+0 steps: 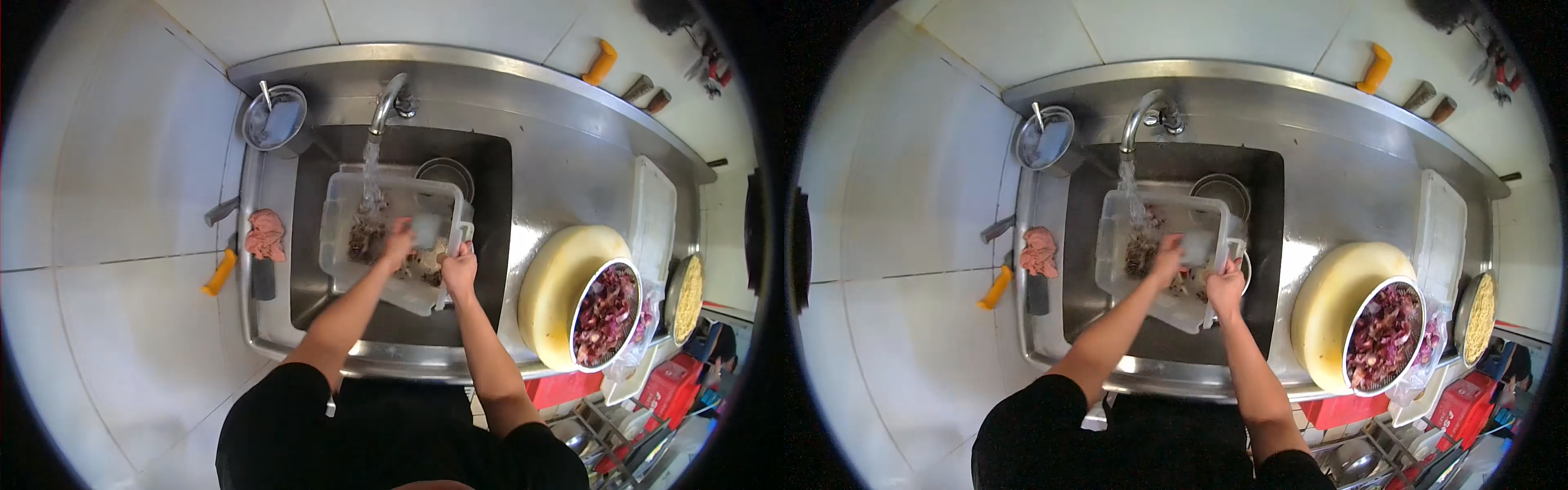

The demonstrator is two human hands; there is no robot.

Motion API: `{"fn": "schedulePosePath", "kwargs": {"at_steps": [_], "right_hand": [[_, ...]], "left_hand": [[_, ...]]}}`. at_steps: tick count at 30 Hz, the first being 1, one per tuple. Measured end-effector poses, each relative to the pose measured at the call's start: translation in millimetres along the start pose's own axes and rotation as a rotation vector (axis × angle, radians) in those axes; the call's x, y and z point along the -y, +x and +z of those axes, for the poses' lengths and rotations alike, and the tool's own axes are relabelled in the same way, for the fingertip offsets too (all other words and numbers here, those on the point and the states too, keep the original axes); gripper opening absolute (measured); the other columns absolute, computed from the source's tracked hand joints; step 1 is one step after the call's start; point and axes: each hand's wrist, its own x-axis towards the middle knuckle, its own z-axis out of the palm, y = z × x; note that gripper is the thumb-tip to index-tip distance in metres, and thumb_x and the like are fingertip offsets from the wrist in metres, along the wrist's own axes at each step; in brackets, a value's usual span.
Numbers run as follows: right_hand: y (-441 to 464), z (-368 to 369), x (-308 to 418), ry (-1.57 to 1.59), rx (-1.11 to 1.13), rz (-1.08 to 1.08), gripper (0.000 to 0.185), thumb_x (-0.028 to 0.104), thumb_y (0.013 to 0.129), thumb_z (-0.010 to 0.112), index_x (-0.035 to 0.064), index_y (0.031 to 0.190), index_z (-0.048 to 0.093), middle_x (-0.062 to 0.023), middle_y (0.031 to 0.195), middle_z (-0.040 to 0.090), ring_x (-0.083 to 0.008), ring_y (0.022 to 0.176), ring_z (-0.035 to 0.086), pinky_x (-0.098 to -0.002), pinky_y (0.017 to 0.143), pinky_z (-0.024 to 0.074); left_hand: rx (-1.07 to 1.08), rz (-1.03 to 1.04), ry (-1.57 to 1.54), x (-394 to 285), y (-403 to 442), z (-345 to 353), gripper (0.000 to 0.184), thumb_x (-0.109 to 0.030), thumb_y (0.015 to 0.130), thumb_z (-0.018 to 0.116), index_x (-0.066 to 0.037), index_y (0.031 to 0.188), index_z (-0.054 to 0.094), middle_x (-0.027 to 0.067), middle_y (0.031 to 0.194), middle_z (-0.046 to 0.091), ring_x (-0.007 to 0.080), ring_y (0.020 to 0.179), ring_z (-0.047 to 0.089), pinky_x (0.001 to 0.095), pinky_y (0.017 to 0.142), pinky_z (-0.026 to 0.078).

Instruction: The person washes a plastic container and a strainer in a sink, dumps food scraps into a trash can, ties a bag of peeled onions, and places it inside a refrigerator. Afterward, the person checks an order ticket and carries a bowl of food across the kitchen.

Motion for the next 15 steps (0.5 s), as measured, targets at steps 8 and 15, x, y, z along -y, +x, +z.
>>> {"fn": "schedulePosePath", "kwargs": {"at_steps": [8,15], "right_hand": [[15,14,-6,-0.001,-0.005,-0.117,0.023,-0.010,0.068,0.054,0.0003,0.086,0.065,-0.0028,0.082,0.063,-0.0127,0.095,0.053,-0.0226,0.097,0.0310],[26,6,-10,-0.022,0.043,-0.022,0.017,-0.008,0.066,0.054,-0.0003,0.079,0.061,0.0001,0.067,0.056,-0.0103,0.074,0.054,-0.0217,0.096,0.0333]], "left_hand": [[-0.481,0.566,0.809,61,77,9,0.053,-0.028,0.080,0.066,-0.002,0.124,0.050,0.0256,0.122,0.050,0.0411,0.111,0.050,0.0467,0.092,0.043],[-0.425,0.744,0.797,48,117,58,0.031,-0.023,0.081,0.057,-0.006,0.107,0.060,0.0185,0.095,0.063,0.0391,0.086,0.060,0.0475,0.075,0.049]]}}
